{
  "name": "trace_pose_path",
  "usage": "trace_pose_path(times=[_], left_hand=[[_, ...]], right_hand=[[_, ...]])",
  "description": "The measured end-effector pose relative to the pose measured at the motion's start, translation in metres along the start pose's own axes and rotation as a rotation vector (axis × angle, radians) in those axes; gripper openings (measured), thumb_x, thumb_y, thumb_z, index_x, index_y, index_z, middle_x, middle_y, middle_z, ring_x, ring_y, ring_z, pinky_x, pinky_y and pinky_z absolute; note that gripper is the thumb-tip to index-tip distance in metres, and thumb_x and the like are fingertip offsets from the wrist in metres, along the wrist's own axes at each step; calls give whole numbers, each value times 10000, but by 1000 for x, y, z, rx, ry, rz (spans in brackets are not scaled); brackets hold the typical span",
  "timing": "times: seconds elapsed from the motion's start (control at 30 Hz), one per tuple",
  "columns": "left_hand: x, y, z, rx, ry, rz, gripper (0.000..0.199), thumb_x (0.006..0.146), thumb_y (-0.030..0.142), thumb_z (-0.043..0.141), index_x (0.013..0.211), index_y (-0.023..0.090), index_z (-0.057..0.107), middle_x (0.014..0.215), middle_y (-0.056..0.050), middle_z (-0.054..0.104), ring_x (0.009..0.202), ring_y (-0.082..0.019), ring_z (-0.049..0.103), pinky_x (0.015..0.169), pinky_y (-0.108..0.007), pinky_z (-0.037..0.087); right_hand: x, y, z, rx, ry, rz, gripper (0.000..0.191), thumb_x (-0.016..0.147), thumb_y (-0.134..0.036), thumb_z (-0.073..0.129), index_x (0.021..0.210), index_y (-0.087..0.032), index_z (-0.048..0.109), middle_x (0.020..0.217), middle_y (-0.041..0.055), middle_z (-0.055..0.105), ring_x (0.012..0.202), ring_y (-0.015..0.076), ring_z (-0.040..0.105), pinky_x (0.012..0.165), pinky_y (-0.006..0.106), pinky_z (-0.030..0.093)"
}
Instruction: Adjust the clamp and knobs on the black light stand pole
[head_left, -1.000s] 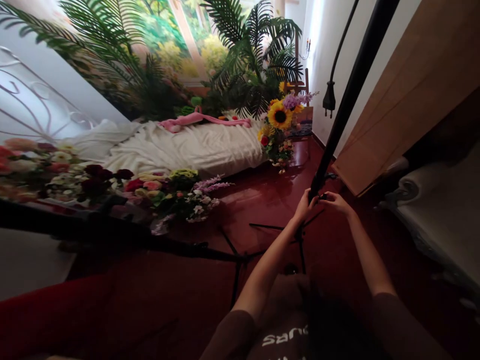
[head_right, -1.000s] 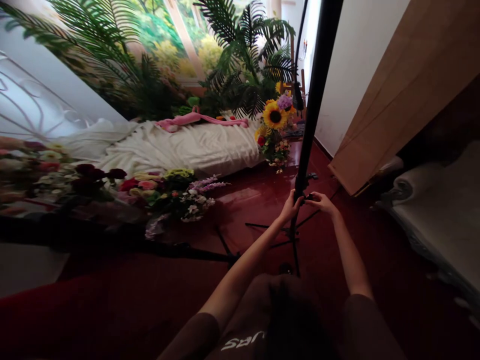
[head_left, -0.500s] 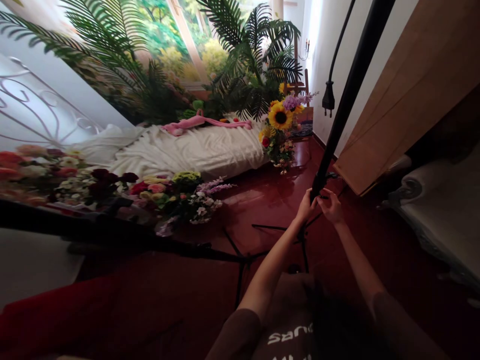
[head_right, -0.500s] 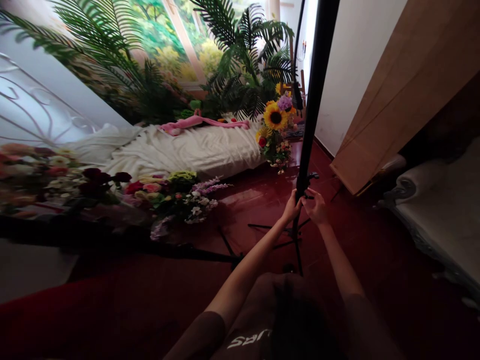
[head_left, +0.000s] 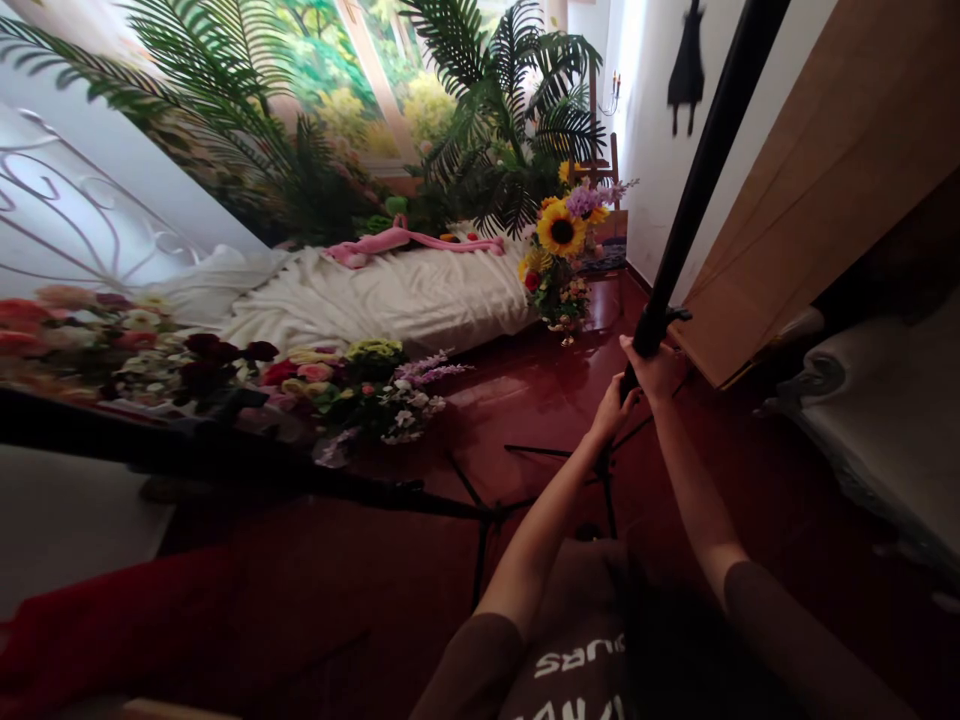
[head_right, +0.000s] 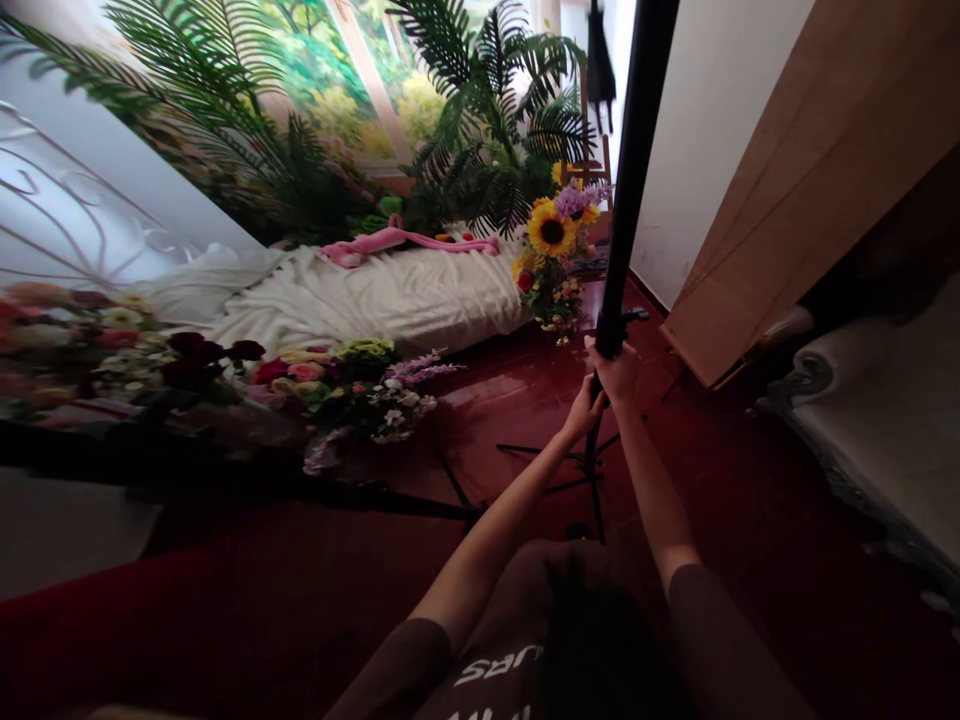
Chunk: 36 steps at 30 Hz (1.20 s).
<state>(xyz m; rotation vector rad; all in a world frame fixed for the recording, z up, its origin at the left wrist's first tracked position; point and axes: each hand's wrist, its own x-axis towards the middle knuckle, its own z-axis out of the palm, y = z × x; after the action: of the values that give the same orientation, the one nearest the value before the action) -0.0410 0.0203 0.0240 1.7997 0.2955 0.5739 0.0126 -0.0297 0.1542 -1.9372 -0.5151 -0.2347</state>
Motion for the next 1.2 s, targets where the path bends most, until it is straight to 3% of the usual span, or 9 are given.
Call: trace_pose_path(times=[0.1,0.23,0.33,0.47,0.67,0.9,0.97,1.07,1.2], left_hand=[[-1,3,0,12,7,-25,449,908,404,476,1281,162,415,990,-97,666,823,-172,640,829,-328,490],[-1,8,-1,66,21,-58,425,912,443,473,1261,202,443,937,-61,681,784,-165,647,775,-296,481],[5,19,-5,205,50,-130,428,876,549,491,1150,224,542,885,-59,693,801,-201,661,737,-292,470],[20,36,-10,445,37,-192,504,784,670,533,944,214,675,828,-103,706,832,-276,676,718,-314,463],[31,43,-6,582,49,-238,469,819,580,525,876,165,736,810,-156,715,801,-275,679,723,-316,465],[30,40,-3,596,60,-230,431,829,525,531,882,156,747,823,-157,720,834,-264,679,765,-311,473],[30,41,-3,623,44,-239,435,832,524,521,900,158,746,850,-158,724,850,-265,683,769,-308,476],[30,40,-3,685,30,-256,434,829,518,511,948,169,741,906,-154,728,875,-270,689,759,-301,479],[29,38,-3,698,24,-212,439,845,538,471,950,207,740,904,-120,739,866,-257,698,723,-285,475]], right_hand=[[23,-18,-8,47,-9,-92,414,741,-567,660,709,-156,698,645,72,696,732,252,701,594,286,496],[40,-24,-11,90,-92,-147,405,775,-538,644,792,-140,716,642,62,684,751,234,703,605,289,520],[41,-22,-12,100,-146,-151,394,778,-532,642,800,-145,716,636,60,680,751,228,704,599,284,524],[38,-22,-13,88,-115,-118,386,751,-526,671,749,-142,710,618,51,670,752,230,700,601,284,519],[38,-22,-12,103,-102,-105,387,737,-529,686,721,-143,705,636,46,672,741,217,693,620,293,524],[33,-20,-24,44,-174,-184,421,796,-567,629,852,-157,708,779,69,715,848,223,696,720,301,531],[27,-9,-33,74,-268,-249,428,779,-555,660,990,-183,687,924,71,723,930,221,685,804,324,531],[10,27,-46,143,-479,-292,559,743,-532,710,1194,-226,587,1123,75,684,1050,222,650,899,369,518],[-19,92,-52,85,-553,-120,500,829,-532,609,1210,-212,562,1183,113,658,1095,226,630,942,414,493]])
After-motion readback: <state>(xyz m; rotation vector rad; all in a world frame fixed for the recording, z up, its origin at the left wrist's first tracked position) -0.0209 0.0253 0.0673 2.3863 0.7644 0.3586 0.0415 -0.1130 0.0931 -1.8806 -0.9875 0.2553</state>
